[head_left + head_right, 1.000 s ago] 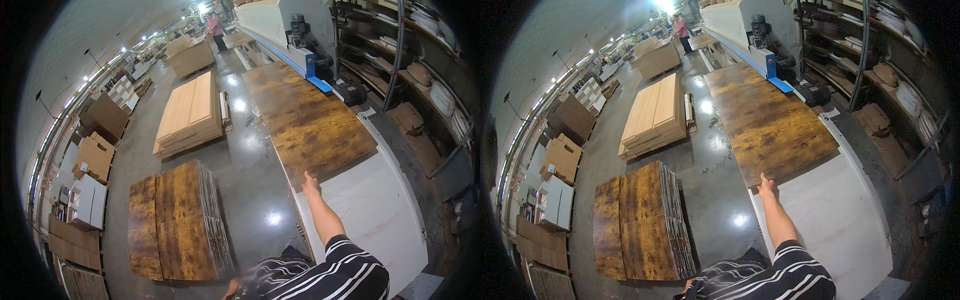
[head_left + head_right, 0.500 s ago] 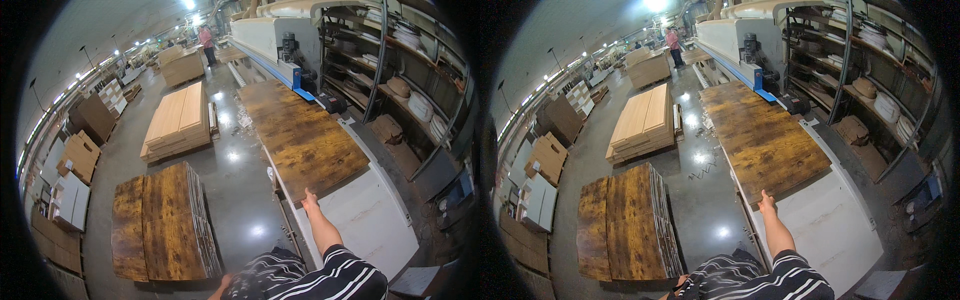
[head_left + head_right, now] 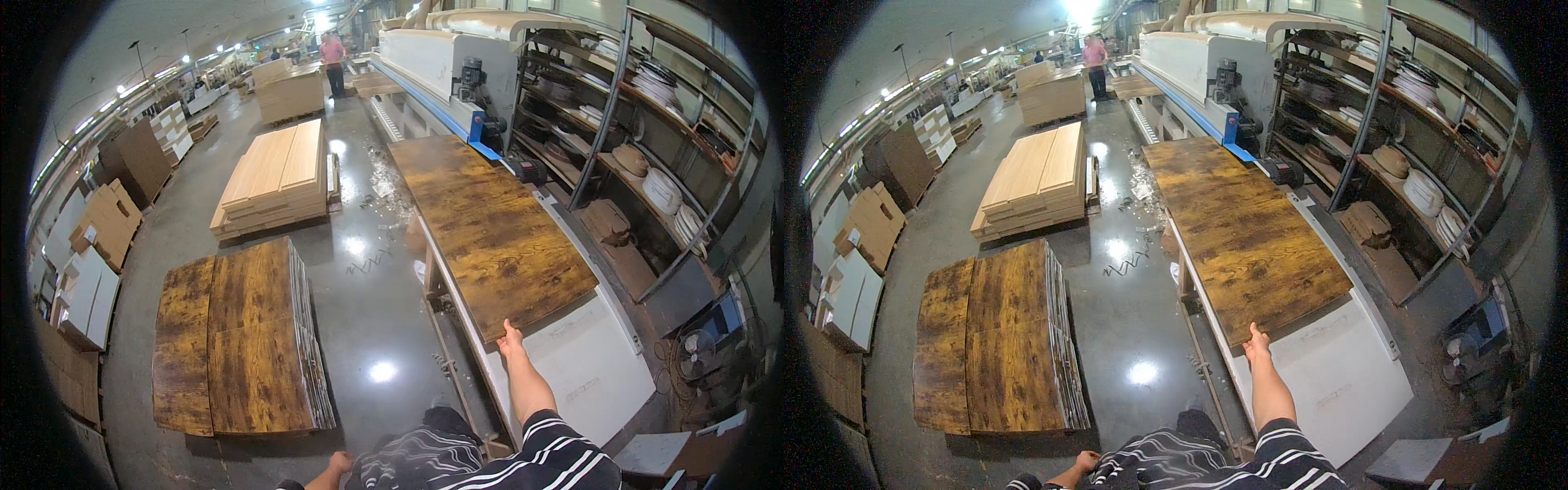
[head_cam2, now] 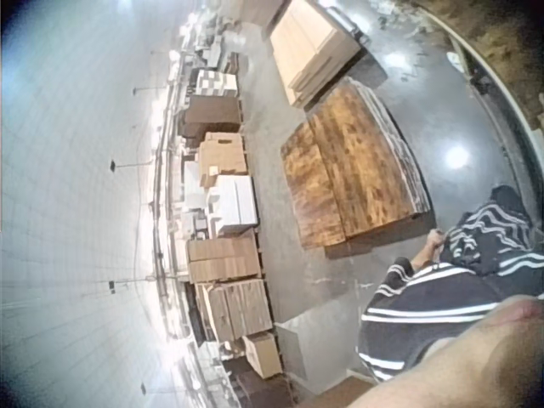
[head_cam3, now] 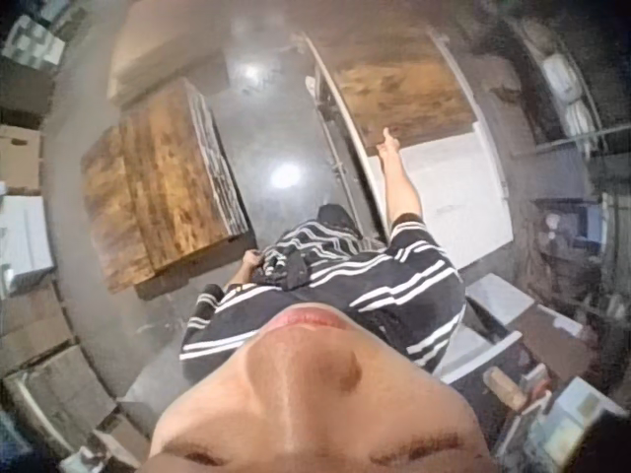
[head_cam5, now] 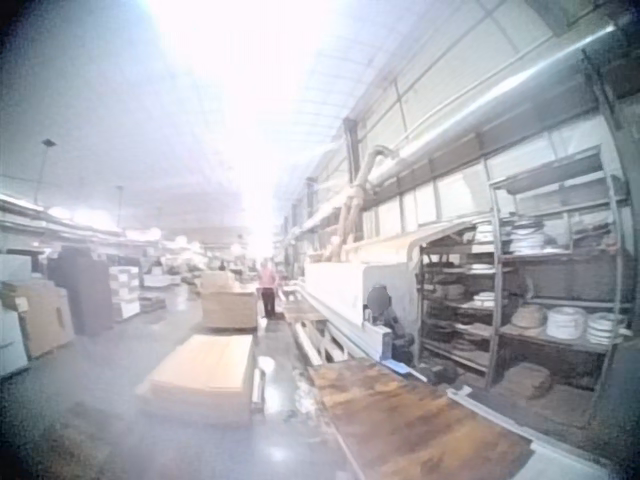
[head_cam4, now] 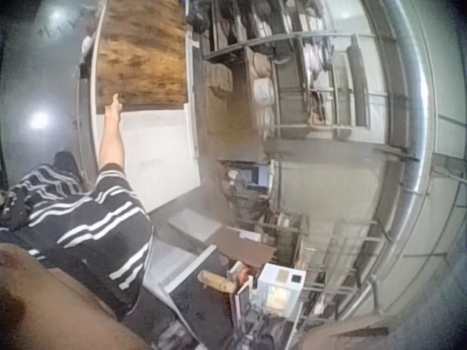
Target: The person repeatedly picks up large wood-look panels from a table and stacks them on the floor. The person handles the panels one at a time, placing each on top of the growing pile.
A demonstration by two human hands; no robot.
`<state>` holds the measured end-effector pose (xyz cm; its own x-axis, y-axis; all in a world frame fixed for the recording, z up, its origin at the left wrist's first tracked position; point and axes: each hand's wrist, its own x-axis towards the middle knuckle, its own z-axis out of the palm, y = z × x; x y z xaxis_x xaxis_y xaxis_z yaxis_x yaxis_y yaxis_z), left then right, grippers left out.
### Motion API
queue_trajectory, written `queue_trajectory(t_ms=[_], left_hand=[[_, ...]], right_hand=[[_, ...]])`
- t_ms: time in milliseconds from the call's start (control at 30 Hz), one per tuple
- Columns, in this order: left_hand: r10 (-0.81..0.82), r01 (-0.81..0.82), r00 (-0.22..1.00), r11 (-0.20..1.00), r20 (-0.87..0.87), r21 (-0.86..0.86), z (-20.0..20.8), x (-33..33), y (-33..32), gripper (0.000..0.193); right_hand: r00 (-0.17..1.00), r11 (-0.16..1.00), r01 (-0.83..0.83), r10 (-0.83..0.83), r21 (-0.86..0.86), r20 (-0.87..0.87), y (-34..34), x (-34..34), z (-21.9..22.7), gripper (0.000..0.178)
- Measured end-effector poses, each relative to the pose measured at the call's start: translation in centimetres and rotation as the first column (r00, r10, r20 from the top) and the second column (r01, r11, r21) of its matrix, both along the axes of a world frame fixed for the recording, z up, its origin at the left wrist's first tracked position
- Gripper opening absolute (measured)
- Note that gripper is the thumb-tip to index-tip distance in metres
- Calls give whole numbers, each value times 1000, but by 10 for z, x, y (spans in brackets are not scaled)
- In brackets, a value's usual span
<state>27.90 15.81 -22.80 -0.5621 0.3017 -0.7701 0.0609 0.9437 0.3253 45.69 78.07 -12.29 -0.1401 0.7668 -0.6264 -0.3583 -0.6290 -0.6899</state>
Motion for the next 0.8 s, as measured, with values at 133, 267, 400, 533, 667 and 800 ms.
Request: queue_trajectory(t_ms=[133,267,400,533,667,800], left_hand=[[-38,39,999,999,-12,37,-4,-1,-4,29],[-110,109,994,994,1,26,-7,-1,7,30],[-304,308,949,951,-79,43,-6,-6,26,26],[-286,303,952,935,-111,184,-11,-14,53,24],[-204,184,978,938,40,295,-5,-5,93,23],[-207,131,967,902,145,412,28,29,128,23]], right_hand=[[1000,1000,3,-3,12,-29,-22,32,-5,44],[998,1000,17,-17,-11,61,-40,63,-8,42],[996,998,29,-24,52,-85,-72,87,-8,45],[994,999,6,-1,-50,112,-137,116,-10,45],[985,988,151,-148,-37,89,-235,153,-18,50],[923,971,223,-183,-83,339,-339,207,-33,33]])
